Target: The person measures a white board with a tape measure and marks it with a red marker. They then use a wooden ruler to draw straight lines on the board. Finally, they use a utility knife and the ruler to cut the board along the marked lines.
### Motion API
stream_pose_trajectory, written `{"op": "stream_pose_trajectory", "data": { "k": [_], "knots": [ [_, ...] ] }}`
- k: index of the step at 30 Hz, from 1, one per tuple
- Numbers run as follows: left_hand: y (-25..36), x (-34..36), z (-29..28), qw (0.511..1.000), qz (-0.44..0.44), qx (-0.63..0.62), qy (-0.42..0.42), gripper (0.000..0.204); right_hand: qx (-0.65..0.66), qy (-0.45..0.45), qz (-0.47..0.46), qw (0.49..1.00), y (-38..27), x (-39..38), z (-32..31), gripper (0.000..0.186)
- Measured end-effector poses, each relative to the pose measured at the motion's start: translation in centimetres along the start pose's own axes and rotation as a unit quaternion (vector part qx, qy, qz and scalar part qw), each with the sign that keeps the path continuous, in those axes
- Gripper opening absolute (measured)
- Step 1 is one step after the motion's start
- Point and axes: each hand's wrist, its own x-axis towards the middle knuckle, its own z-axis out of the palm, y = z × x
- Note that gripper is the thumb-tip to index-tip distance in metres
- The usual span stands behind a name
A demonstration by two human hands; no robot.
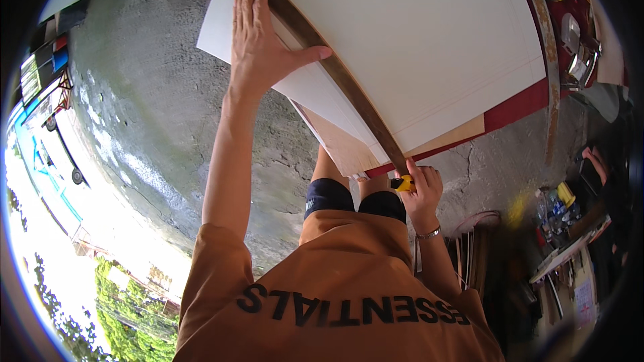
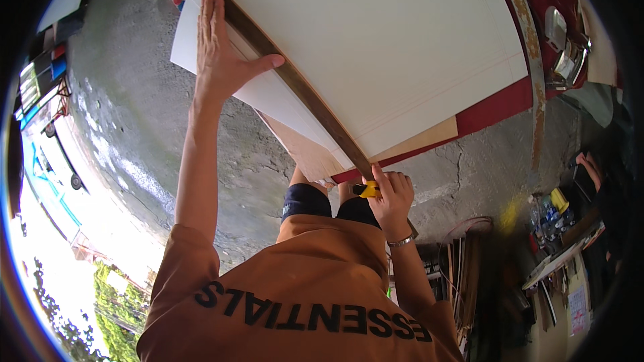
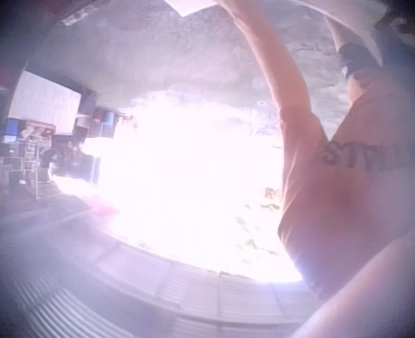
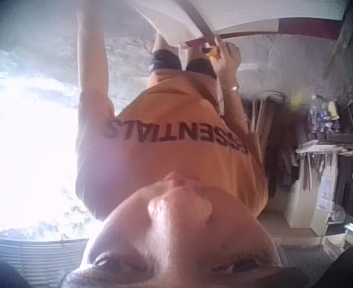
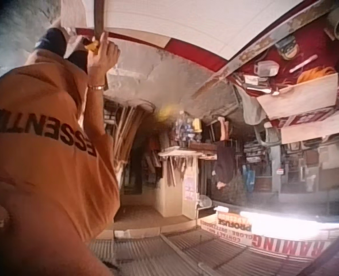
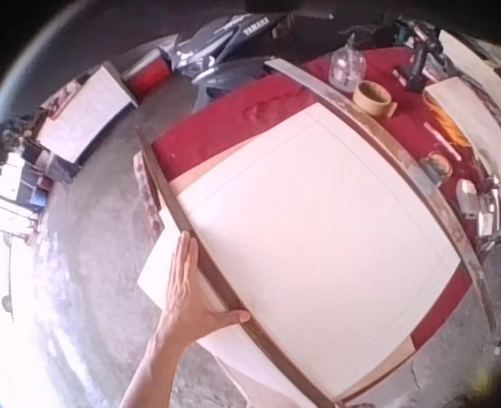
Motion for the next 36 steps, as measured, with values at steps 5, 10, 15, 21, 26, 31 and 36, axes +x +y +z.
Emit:
{"op": "stream_pose_trajectory", "data": {
  "k": [5,10,15,21,26,31,36],
  "knots": [
    [0.1,0.1,-0.1,1.0,-0.009,-0.004,-0.005,0.153,0.003,-0.004,0.009,1.0,-0.4,0.0,-0.1,0.043],
    [0.0,0.0,0.0,1.0,-0.005,0.007,-0.001,0.153,0.001,-0.011,0.011,1.0,-0.6,0.1,-0.2,0.04],
    [-0.1,0.1,0.0,1.0,-0.006,0.01,-0.003,0.153,-0.002,-0.008,0.01,1.0,-0.7,0.1,-0.2,0.039],
    [0.2,0.1,-0.2,1.0,-0.02,-0.003,-0.014,0.156,-0.006,-0.005,0.008,1.0,-0.8,0.3,-0.2,0.038],
    [0.3,0.1,-0.4,0.999,-0.025,-0.002,-0.02,0.155,-0.008,-0.002,0.008,1.0,-1.0,0.4,-0.3,0.038],
    [0.3,0.1,-0.3,1.0,-0.023,-0.009,-0.015,0.155,-0.002,0.001,0.012,1.0,-1.2,0.5,-0.3,0.039],
    [0.1,0.1,-0.3,1.0,-0.015,-0.002,-0.011,0.153,-0.002,0.004,0.013,1.0,-1.4,0.6,-0.4,0.039]
  ]
}}
